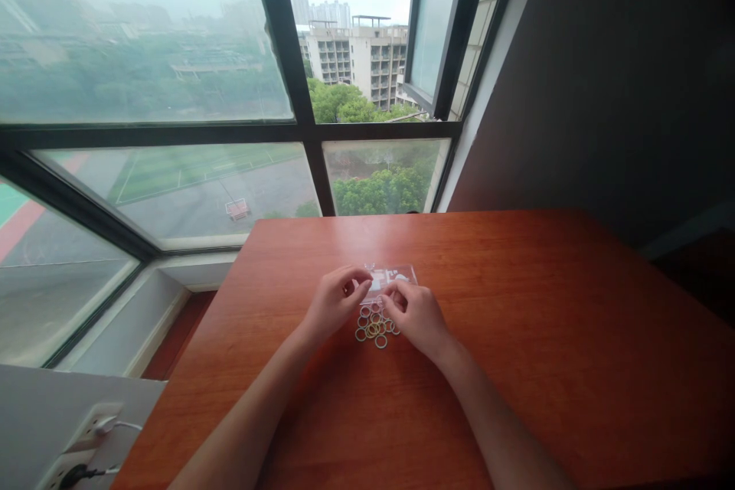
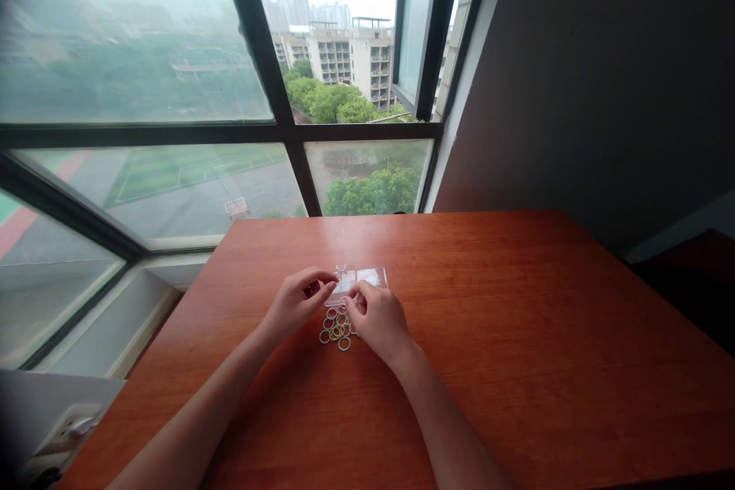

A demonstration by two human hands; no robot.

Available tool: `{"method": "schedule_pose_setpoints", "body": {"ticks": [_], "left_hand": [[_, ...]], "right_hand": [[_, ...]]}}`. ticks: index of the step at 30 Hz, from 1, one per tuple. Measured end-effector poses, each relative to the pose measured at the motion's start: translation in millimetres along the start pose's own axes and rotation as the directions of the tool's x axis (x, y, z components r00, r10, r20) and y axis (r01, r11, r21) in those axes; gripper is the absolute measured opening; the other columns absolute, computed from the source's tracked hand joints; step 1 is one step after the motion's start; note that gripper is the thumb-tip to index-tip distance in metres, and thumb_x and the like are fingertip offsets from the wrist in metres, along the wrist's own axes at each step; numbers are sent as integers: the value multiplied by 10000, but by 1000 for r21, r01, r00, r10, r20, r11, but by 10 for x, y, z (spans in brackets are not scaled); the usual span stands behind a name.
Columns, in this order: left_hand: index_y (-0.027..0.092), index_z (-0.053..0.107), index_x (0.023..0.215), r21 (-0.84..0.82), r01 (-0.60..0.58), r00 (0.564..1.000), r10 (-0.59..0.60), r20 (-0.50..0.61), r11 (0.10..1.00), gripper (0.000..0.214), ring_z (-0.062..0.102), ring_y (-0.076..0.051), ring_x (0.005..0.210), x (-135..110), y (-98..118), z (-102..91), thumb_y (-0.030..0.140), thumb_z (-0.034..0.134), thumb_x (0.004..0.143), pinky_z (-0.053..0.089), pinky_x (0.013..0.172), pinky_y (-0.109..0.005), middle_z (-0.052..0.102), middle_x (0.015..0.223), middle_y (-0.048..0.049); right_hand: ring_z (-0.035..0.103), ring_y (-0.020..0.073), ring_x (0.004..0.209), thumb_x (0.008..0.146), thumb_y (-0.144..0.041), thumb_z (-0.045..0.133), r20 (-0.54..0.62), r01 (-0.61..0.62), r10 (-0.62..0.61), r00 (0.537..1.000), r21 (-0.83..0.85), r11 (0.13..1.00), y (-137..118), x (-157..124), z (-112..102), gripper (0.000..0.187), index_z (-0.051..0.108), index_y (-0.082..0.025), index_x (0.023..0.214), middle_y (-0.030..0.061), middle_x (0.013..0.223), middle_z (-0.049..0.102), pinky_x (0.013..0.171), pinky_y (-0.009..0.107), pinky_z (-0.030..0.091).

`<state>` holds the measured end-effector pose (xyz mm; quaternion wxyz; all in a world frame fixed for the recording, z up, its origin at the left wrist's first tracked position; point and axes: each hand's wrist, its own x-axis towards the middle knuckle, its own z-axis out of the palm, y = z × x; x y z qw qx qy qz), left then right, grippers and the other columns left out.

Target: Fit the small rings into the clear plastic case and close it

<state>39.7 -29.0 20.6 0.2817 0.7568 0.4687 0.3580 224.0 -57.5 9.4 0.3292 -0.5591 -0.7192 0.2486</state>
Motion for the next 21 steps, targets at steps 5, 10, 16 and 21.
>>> {"method": "schedule_pose_setpoints", "body": {"ticks": [5, 10, 16, 21], "left_hand": [[151, 669, 863, -123, 25, 996, -15, 84, 992, 211, 446, -75, 529, -23, 87, 22, 344, 585, 856, 351, 496, -184, 590, 636, 9], [142, 660, 808, -165, 64, 994, -49, 94, 984, 156, 416, -67, 512, -20, 85, 44, 287, 607, 824, 330, 481, -173, 538, 584, 24], [144, 641, 803, -215, 121, 990, -104, 90, 969, 116, 448, -74, 515, -15, 70, 63, 253, 601, 802, 342, 485, -173, 527, 575, 30], [140, 630, 825, -235, 135, 988, -114, 100, 963, 94, 466, -77, 538, -20, 44, 85, 218, 582, 802, 358, 502, -172, 535, 601, 26]], "right_hand": [[475, 111, 508, 846, -292, 558, -85, 15, -8, 996, 72, 997, 8, 2, -7, 122, 626, -203, 798, -49, 538, 503, 541, 209, 344], [478, 111, 519, 849, -302, 549, -97, 34, -24, 995, 107, 994, -9, 2, -11, 138, 626, -193, 811, -42, 554, 508, 543, 207, 349], [465, 107, 513, 831, -256, 539, -92, 56, -45, 995, 111, 992, -15, -3, -21, 105, 624, -194, 824, -51, 553, 480, 544, 208, 346], [447, 101, 507, 795, -206, 536, -92, 64, -54, 994, 106, 992, -4, -2, -10, 108, 636, -193, 834, -59, 546, 456, 534, 203, 338]]}}
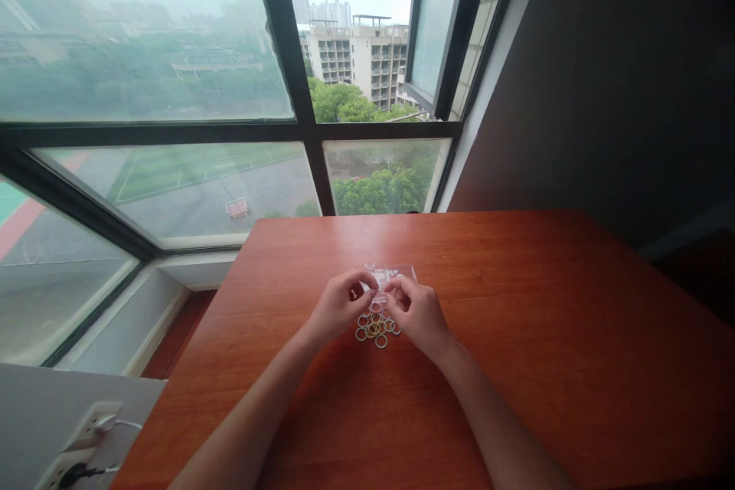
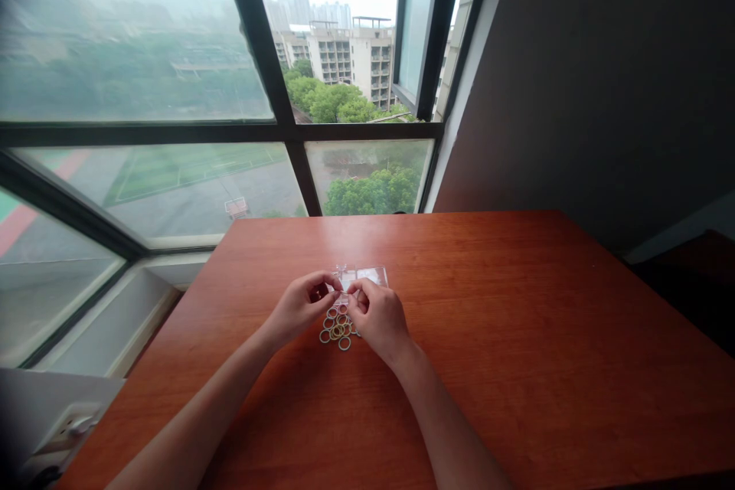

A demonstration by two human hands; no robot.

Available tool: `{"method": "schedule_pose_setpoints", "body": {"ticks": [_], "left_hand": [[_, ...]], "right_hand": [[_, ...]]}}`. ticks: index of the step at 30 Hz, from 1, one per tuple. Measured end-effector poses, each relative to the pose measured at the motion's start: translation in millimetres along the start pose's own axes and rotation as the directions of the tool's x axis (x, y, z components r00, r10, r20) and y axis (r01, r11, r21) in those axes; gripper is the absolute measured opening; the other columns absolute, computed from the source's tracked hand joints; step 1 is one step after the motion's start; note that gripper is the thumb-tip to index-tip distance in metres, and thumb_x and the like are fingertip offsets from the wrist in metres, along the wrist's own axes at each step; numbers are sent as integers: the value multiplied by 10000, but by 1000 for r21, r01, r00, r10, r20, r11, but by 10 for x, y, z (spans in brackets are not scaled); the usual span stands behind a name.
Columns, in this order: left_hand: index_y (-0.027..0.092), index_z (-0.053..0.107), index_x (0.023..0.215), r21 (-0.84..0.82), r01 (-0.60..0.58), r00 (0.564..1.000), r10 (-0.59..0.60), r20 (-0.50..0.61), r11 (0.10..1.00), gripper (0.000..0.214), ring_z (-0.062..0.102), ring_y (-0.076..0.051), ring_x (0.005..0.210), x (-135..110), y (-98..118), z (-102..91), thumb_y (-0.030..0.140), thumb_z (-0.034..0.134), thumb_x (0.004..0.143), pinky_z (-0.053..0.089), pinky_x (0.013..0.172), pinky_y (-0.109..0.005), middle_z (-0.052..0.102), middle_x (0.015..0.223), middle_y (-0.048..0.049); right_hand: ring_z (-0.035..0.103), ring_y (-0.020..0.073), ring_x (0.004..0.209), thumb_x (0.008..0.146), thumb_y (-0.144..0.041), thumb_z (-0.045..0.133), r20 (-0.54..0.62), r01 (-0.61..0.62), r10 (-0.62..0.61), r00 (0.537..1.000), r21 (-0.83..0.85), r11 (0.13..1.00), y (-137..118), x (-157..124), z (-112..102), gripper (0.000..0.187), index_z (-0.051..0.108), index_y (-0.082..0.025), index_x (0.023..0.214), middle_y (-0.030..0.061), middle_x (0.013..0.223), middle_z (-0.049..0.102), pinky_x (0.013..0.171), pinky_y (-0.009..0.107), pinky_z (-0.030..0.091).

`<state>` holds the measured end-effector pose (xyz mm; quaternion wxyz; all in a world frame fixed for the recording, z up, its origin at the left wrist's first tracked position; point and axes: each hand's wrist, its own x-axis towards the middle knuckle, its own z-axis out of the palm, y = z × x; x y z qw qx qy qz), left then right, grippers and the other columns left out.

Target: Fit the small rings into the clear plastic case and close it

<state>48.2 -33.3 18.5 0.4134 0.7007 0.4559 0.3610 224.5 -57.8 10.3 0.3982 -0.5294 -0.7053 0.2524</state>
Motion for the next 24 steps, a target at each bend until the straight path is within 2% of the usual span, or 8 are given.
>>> {"method": "schedule_pose_setpoints", "body": {"ticks": [5, 11, 14, 24], "left_hand": [[135, 622, 816, -10, -20, 1000, 20, 4, 1000, 94, 453, -71, 544, -7, 13, 1, 211, 567, 814, 352, 505, -166, 525, 617, 26], [149, 616, 912, 15, -36, 999, 36, 26, 999, 117, 461, -71, 543, -25, 51, -16, 202, 575, 817, 360, 511, -166, 516, 628, 35], [149, 630, 881, 22, -66, 997, 65, 34, 998, 96, 468, -72, 561, -23, 65, -9, 195, 584, 810, 366, 518, -167, 542, 669, 20], [148, 659, 819, 33, -73, 996, 74, -45, 997, 74, 470, -72, 567, 4, 18, 18, 166, 588, 804, 372, 526, -172, 609, 718, -1]], "right_hand": [[418, 93, 482, 765, -189, 546, -36, 0, -1, 999, -18, 1000, 9, -2, 17, 107, 645, -191, 806, -72, 515, 422, 526, 201, 326], [412, 88, 476, 759, -182, 534, -69, 8, -7, 998, 0, 1000, 7, -9, 13, 127, 650, -190, 809, -73, 516, 418, 516, 198, 322], [410, 88, 479, 765, -193, 534, -74, 13, -13, 997, 9, 1000, 3, -13, 12, 116, 645, -190, 799, -72, 517, 414, 516, 197, 324], [421, 90, 480, 780, -200, 544, -68, 3, -2, 998, 19, 1000, 1, -5, 22, 112, 651, -190, 808, -70, 518, 425, 527, 203, 330]]}}
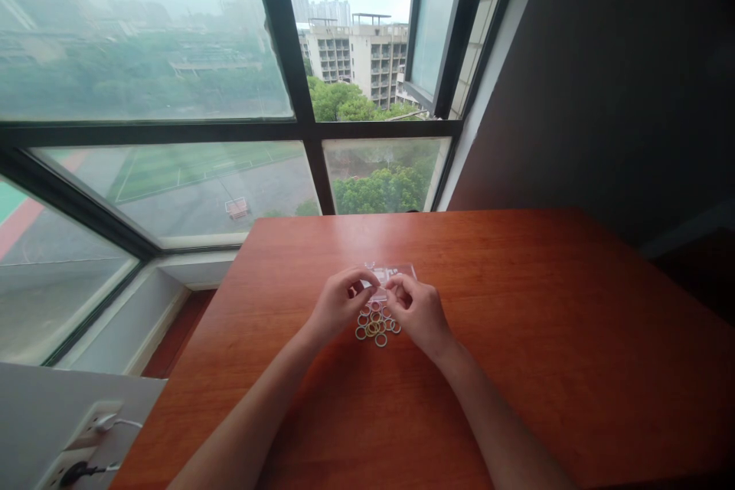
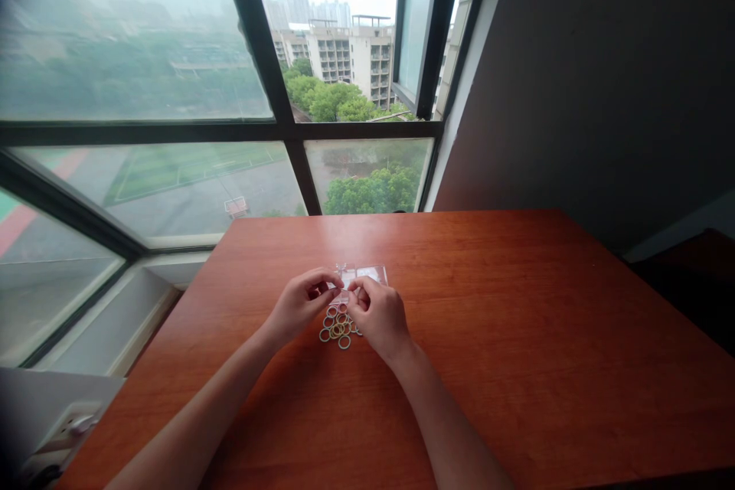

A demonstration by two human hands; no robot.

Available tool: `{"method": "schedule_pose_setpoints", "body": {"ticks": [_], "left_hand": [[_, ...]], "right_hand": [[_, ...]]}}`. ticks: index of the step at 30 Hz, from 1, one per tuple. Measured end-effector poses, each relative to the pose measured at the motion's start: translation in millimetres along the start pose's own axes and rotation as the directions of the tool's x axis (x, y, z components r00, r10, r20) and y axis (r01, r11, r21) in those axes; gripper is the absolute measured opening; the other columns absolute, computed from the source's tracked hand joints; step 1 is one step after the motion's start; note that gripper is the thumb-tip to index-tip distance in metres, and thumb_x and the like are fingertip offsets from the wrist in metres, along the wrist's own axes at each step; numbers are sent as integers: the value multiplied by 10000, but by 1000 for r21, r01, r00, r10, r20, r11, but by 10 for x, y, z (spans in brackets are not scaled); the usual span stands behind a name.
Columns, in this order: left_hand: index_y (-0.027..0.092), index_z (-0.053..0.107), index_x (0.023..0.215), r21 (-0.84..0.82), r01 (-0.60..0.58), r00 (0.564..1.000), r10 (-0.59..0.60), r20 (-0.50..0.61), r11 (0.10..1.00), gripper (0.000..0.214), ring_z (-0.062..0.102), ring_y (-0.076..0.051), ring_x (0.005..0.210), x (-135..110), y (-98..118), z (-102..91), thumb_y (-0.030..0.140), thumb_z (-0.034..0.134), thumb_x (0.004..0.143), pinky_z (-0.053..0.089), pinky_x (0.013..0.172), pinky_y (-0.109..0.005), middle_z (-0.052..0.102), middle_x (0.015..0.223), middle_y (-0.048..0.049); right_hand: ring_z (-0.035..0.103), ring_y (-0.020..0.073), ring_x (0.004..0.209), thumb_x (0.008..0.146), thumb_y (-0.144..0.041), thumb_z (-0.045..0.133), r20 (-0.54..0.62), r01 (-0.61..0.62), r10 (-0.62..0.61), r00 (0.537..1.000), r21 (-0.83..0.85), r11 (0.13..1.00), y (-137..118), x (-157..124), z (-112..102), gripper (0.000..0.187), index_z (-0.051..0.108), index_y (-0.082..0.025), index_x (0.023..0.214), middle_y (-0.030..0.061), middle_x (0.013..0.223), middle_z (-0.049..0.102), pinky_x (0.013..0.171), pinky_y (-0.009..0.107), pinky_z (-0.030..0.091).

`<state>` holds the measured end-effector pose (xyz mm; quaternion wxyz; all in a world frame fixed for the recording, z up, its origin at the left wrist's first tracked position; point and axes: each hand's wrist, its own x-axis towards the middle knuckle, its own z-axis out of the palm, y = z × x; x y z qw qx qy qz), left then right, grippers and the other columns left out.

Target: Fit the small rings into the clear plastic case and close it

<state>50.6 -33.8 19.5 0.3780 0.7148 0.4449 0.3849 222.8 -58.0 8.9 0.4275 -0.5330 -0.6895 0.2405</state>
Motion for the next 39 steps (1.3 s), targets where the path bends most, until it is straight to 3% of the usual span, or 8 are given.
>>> {"method": "schedule_pose_setpoints", "body": {"ticks": [12, 23, 31, 39], "left_hand": [[178, 687, 803, 240, -5, 971, 62, -229, 971, 98, 554, -108, 624, 85, -258, -161, 202, 593, 820, 424, 590, -213, 688, 784, -14], [188, 663, 820, 427, -38, 978, 120, -168, 903, 125, 540, -116, 656, 105, -363, -145, 150, 545, 831, 437, 644, -234, 664, 838, -16], [195, 669, 921, 434, -44, 978, 128, -166, 900, 159, 492, -100, 628, 84, -332, -165, 177, 530, 845, 431, 643, -234, 622, 874, -15], [189, 667, 852, 437, -32, 978, 119, -172, 899, 127, 482, -98, 615, 67, -273, -178, 168, 546, 821, 429, 632, -229, 616, 863, -14]], "right_hand": [[459, 101, 507, 812, -225, 559, 13, 1, -1, 1000, -14, 1000, 25, 14, -4, 153, 681, -195, 900, -60, 539, 472, 543, 208, 341], [498, 106, 534, 824, -223, 570, 53, 26, -24, 998, -29, 999, 30, 13, -13, 128, 681, -192, 878, -45, 562, 531, 577, 203, 376], [500, 111, 534, 836, -240, 553, 63, 23, -20, 998, -50, 998, 22, 14, -28, 141, 684, -200, 867, -43, 554, 530, 578, 202, 382], [495, 110, 522, 831, -243, 552, 38, -15, 18, 999, -93, 996, 50, 28, -61, 144, 688, -201, 855, -46, 545, 523, 555, 212, 345]]}}
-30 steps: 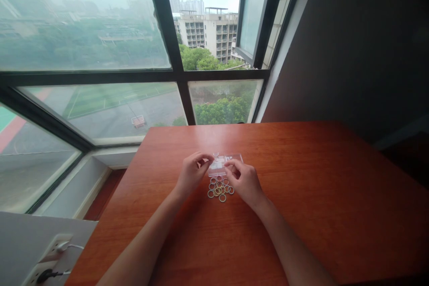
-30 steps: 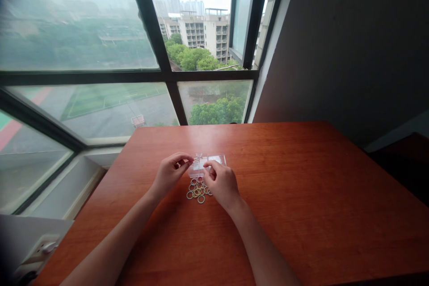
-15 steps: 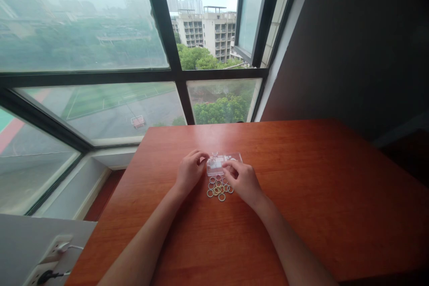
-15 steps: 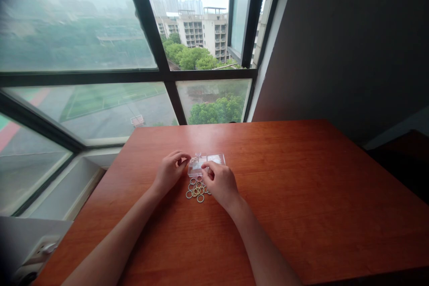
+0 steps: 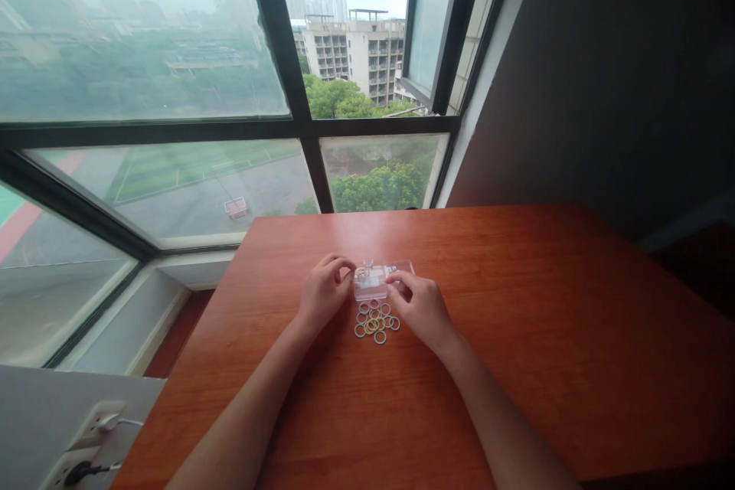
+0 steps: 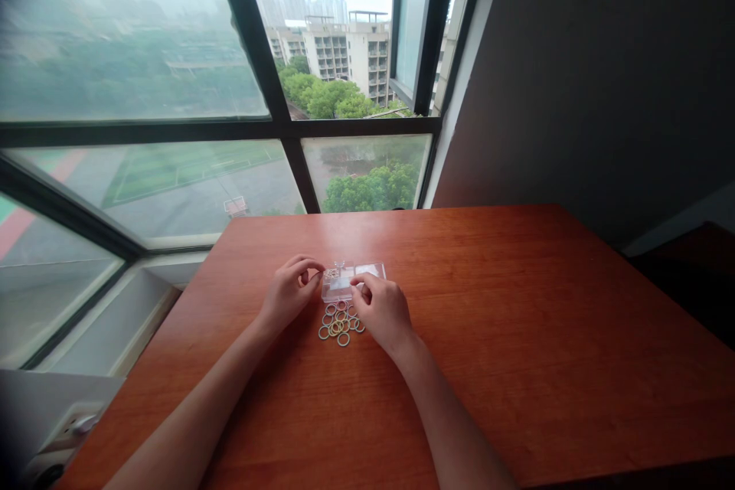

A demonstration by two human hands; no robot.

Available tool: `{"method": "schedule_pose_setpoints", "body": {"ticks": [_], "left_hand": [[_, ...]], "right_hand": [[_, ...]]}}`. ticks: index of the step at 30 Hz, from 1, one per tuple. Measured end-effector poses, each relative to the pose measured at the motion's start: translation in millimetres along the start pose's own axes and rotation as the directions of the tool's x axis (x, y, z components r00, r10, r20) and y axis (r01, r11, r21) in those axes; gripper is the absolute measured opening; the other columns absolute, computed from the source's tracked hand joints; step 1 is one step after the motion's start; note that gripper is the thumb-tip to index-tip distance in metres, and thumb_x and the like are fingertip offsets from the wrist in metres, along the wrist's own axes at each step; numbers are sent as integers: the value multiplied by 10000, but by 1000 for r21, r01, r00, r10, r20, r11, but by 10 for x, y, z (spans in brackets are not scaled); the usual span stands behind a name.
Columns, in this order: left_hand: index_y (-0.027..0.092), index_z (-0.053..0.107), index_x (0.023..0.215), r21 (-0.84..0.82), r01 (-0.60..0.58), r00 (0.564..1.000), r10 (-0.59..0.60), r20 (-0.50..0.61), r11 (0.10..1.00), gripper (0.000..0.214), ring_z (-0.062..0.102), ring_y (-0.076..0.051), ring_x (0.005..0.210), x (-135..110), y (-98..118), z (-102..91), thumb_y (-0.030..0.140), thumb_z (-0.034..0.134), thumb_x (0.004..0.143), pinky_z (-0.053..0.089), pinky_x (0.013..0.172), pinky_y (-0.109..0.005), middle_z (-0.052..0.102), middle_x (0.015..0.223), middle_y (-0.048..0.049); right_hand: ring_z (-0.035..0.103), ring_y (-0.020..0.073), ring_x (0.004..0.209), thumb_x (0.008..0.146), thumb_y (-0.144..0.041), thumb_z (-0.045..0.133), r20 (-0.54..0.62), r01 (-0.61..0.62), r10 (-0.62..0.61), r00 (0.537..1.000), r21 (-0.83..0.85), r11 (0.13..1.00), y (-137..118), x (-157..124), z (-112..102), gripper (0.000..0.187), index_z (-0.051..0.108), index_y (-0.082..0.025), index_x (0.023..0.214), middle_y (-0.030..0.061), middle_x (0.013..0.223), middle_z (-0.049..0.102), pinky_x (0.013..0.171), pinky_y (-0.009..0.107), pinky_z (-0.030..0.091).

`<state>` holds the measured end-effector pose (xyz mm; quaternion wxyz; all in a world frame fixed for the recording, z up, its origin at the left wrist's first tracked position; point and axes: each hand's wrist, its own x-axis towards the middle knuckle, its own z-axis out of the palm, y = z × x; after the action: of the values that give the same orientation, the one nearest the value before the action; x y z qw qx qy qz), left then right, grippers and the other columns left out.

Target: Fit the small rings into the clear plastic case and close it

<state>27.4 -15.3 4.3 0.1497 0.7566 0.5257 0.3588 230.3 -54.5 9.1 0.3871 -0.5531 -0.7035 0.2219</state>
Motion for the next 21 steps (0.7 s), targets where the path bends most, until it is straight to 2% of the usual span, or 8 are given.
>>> {"method": "schedule_pose_setpoints", "body": {"ticks": [3, 7, 16, 21], "left_hand": [[198, 670, 852, 15, 0, 999, -1, 36, 1000, 129, 525, -115, 675, -10, 29, -17, 172, 553, 804, 448, 673, -241, 611, 903, -19], [212, 689, 840, 50, -24, 993, 18, 115, 998, 184, 581, -168, 884, -20, 44, -33, 140, 532, 779, 475, 790, -283, 584, 1047, -45], [229, 709, 910, 152, -67, 984, 40, 172, 986, 216, 545, -233, 1042, -37, 35, -18, 188, 515, 826, 461, 929, -400, 532, 1217, -75], [226, 702, 930, 156, -95, 986, 71, 153, 983, 211, 544, -223, 1023, -39, 18, -18, 172, 534, 814, 463, 938, -397, 529, 1231, -77]], "right_hand": [[499, 111, 527, 831, -240, 550, 8, -4, 4, 1000, -4, 1000, 9, -3, -1, 148, 689, -201, 858, -43, 554, 533, 555, 212, 343], [506, 113, 530, 826, -230, 550, 21, -5, 5, 1000, -14, 1000, 3, -1, -1, 145, 690, -203, 850, -42, 554, 541, 557, 211, 347], [527, 119, 554, 836, -235, 551, 52, -12, 14, 999, -35, 999, -7, -3, -6, 142, 690, -212, 848, -38, 572, 566, 574, 212, 359], [546, 125, 576, 835, -215, 557, 124, -2, 9, 992, -60, 998, -13, -4, -18, 141, 697, -222, 845, -28, 591, 604, 577, 207, 368]]}}
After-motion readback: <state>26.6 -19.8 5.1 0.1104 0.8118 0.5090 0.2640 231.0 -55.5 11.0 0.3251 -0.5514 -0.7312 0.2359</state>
